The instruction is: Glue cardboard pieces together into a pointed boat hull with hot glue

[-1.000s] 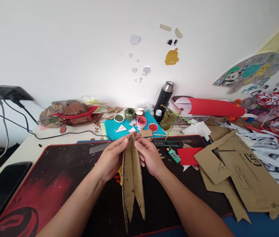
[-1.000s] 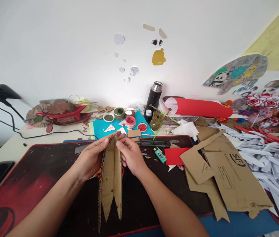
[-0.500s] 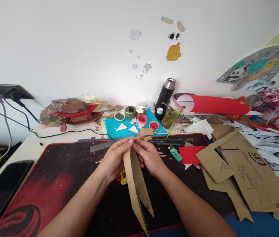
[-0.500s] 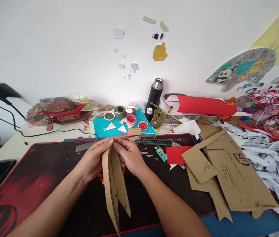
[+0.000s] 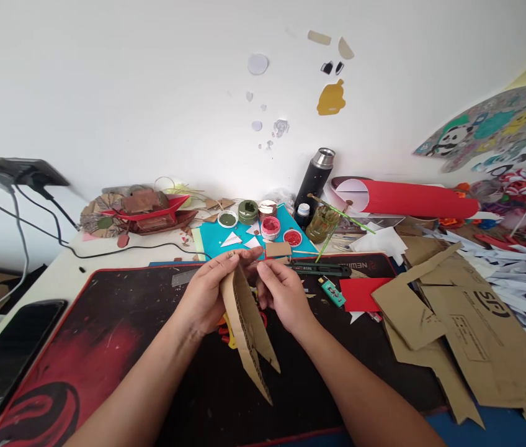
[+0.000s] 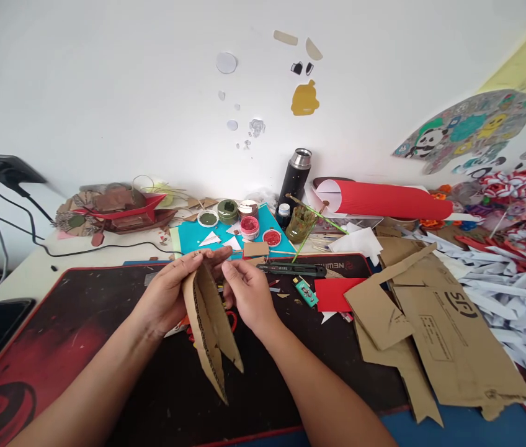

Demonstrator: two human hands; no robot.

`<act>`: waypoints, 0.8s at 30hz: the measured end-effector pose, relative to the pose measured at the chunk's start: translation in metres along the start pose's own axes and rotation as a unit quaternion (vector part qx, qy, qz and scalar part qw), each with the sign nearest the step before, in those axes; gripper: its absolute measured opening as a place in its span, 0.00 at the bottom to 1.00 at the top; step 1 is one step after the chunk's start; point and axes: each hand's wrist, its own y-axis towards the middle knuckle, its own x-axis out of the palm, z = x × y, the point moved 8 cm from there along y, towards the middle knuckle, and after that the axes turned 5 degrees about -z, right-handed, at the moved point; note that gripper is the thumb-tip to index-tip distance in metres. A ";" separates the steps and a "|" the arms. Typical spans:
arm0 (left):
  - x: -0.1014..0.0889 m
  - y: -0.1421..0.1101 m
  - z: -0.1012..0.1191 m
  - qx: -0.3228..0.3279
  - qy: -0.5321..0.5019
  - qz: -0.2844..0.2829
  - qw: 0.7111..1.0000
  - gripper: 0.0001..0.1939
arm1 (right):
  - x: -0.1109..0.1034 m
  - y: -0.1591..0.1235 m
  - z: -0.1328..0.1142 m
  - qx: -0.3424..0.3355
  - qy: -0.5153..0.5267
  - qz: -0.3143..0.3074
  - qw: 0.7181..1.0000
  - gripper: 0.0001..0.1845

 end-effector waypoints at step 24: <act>0.011 -0.010 0.010 0.035 0.012 -0.015 0.999 0.29 | 0.006 -0.013 -0.021 0.016 0.036 -0.041 0.998 0.27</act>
